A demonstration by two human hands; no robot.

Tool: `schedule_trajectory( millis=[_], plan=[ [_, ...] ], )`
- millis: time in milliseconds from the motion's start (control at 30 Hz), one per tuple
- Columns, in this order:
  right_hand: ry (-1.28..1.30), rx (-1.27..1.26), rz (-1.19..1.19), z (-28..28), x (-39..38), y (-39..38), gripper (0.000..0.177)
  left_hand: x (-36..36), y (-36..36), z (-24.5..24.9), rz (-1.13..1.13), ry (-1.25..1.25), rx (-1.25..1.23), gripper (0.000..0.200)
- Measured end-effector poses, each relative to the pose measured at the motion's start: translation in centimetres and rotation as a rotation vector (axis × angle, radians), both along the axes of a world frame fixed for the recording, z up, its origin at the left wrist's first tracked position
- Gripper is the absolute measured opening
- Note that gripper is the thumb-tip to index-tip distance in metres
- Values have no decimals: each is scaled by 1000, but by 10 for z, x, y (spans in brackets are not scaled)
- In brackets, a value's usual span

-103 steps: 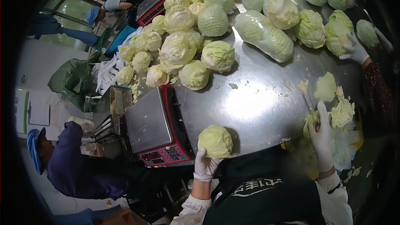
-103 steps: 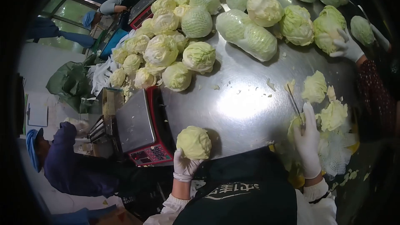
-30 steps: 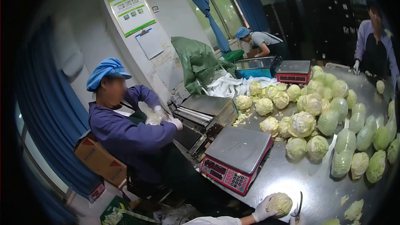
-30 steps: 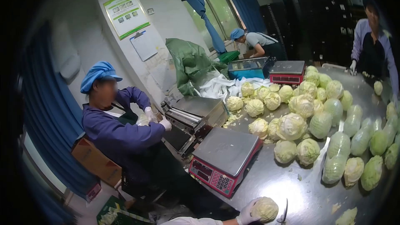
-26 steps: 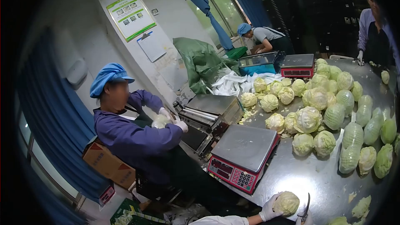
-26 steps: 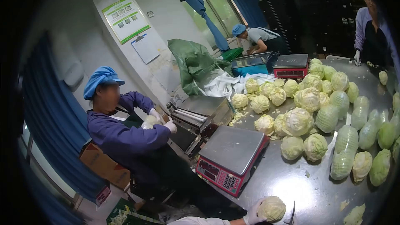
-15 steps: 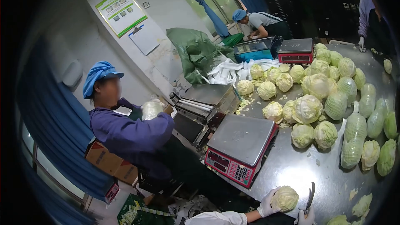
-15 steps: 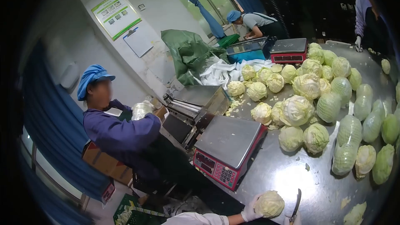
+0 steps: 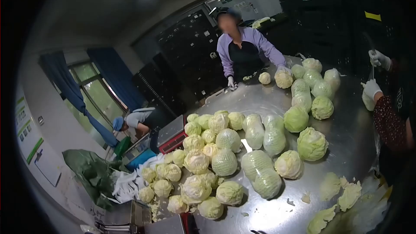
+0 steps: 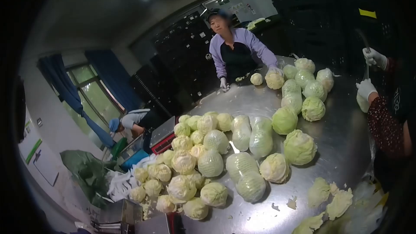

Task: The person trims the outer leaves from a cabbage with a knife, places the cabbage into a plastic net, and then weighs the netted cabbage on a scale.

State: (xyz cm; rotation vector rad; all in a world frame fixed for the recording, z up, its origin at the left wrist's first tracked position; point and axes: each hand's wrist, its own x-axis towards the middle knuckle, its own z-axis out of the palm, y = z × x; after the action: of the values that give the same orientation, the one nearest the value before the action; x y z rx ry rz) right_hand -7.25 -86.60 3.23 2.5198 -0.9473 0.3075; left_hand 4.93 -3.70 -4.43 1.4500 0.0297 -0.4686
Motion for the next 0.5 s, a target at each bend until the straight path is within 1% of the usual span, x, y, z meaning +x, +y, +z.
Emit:
schedule_trajectory(
  millis=[33, 100, 133, 267, 333, 367, 400, 433, 467, 500],
  plan=[
    [252, -130, -67, 8, -29, -90, 37, 4, -4, 2, 2, 11, -12, 88],
    [264, -59, -292, 22, -32, -79, 40, 12, -5, 4, 6, 46, -41, 87],
    [276, -52, -339, 27, -42, -80, 40, 14, -6, 4, 14, 65, -53, 87],
    [181, -71, -382, 32, -49, -81, 38, 19, -2, 8, 44, 144, -113, 85],
    [41, -98, -348, 36, -54, -79, 37, 19, 1, 10, 64, 184, -154, 84],
    [-97, -122, -296, 38, -53, -68, 37, 18, 3, 9, 76, 210, -181, 84],
    [-278, -101, -191, 35, -39, -36, 37, 16, 6, 10, 90, 237, -211, 84],
    [-489, 6, -4, 27, -2, 41, 37, 11, 9, 10, 107, 269, -252, 83],
    [-677, 268, 229, 15, 49, 182, 38, 3, 12, 9, 133, 313, -307, 83],
    [-717, 571, 418, -13, 84, 324, 38, -6, 14, 11, 162, 362, -385, 82]
  ],
)
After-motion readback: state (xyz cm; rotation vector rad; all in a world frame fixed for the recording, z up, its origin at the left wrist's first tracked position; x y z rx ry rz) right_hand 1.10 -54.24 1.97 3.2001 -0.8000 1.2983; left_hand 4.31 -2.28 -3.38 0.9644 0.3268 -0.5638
